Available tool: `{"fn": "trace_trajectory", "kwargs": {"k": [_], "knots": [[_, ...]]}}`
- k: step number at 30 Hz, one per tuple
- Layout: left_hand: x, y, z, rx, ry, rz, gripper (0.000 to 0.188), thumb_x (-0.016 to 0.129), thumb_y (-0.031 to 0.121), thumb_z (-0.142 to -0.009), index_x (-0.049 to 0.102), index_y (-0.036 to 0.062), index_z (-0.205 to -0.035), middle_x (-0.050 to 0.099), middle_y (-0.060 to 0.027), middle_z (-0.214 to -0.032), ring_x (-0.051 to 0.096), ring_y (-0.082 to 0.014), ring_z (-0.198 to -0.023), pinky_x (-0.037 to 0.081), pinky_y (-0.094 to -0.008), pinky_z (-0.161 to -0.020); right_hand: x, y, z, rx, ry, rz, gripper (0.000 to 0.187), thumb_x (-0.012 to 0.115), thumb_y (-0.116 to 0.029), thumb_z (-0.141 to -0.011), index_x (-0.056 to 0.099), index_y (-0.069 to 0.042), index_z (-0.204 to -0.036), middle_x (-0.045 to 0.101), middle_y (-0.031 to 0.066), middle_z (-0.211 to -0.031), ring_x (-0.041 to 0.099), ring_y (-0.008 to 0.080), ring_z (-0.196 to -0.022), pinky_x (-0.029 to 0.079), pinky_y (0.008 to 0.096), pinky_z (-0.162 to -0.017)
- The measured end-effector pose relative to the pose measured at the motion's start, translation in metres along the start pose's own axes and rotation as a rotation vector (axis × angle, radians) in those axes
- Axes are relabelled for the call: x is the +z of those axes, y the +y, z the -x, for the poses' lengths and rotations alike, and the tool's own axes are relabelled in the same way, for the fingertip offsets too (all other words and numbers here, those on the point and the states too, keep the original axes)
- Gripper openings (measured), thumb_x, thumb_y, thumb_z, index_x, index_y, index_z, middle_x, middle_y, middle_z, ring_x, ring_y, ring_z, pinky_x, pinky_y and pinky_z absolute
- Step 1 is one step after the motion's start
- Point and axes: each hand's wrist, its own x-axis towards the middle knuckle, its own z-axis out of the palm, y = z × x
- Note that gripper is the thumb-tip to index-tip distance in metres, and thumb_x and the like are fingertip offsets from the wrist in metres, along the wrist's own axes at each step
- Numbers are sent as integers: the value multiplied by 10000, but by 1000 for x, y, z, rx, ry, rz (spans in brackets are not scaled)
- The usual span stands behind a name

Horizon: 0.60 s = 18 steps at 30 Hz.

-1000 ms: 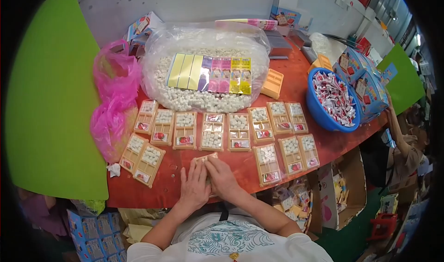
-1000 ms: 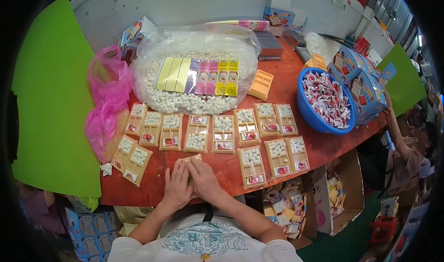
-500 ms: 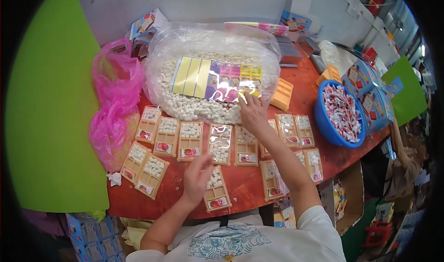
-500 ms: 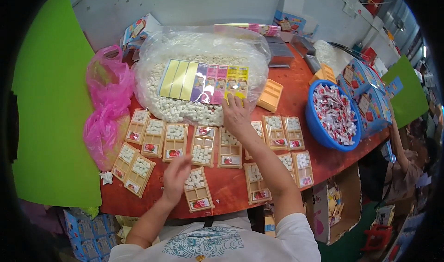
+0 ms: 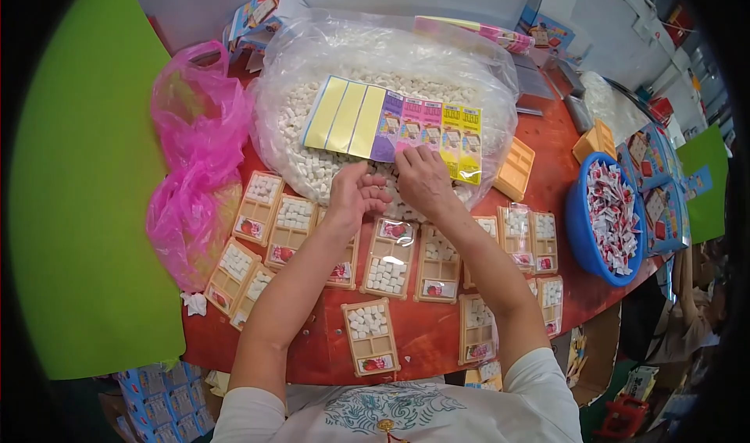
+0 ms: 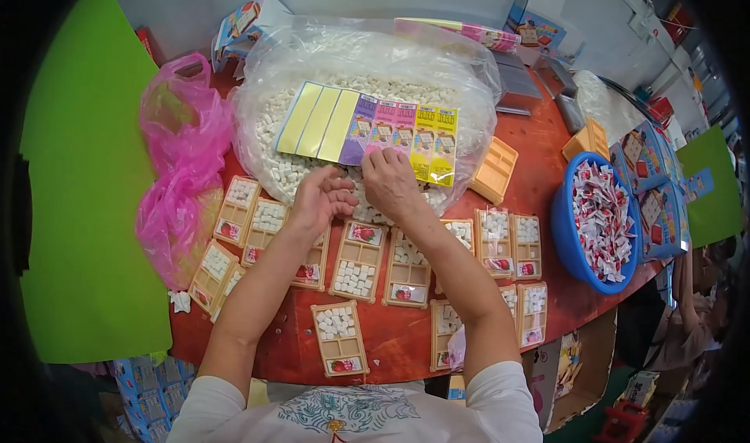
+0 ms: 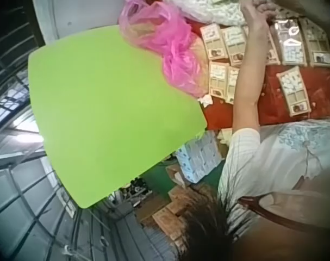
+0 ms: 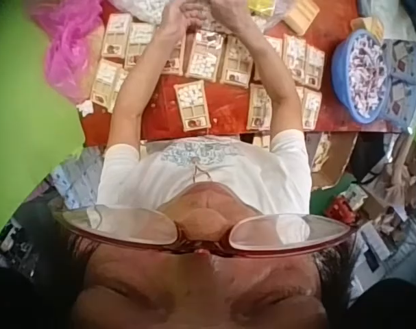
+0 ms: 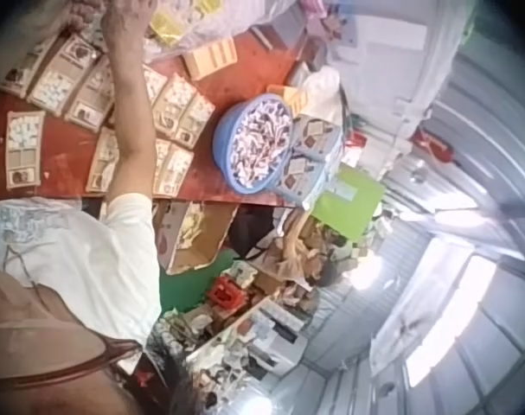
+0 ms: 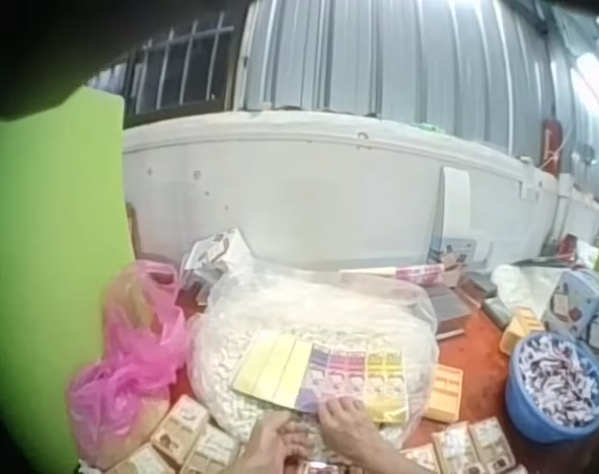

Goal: Packing small white blocks into plastic trays and applying labels.

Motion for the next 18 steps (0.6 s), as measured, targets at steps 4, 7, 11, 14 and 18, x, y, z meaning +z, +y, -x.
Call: {"fn": "trace_trajectory", "kwargs": {"k": [4, 7, 11, 14, 18], "knots": [[5, 5, -11, 132, 68, -102, 307, 450, 238, -966, 494, -30, -1109, 618, -178, -857, 650, -253, -627, 529, -325, -487, -9, -6, 0, -30, 29, -67, 205, 615, -39, -668, 581, -40, -870, 560, 90, -848, 564, 263, -842, 448, 368, -752], [3, 5, -12, 102, 46, -130, 271, 461, 202, -963, 520, -39, -1072, 629, -179, -848, 653, -250, -619, 527, -324, -482, -12, -9, 3, -34, 7, -95, 188, 633, -50, -720, 589, -33, -902, 578, 89, -881, 578, 273, -874, 450, 375, -772], [2, 2, -7, 124, 40, -118, 203, 486, 145, -954, 554, -29, -1033, 652, -152, -819, 659, -224, -616, 531, -317, -485, -20, -20, -3, 64, 63, -308, 174, 660, -82, -776, 606, -35, -934, 596, 91, -916, 588, 283, -901, 454, 388, -785], [5, -3, -2, 167, -25, -29, 143, 533, 104, -926, 575, -18, -987, 657, -117, -778, 646, -188, -578, 502, -281, -461, -19, -23, -9, 146, 55, -440, 151, 674, -114, -817, 623, -40, -939, 604, 104, -918, 599, 302, -858, 467, 402, -742], [6, -5, 4, 189, -48, -79, 144, 544, 92, -930, 642, -12, -918, 673, -93, -771, 653, -164, -605, 523, -272, -522, -14, -23, -10, 242, -8, -500, 99, 669, -99, -815, 634, -34, -881, 600, 129, -853, 603, 327, -767, 478, 416, -665]]}}
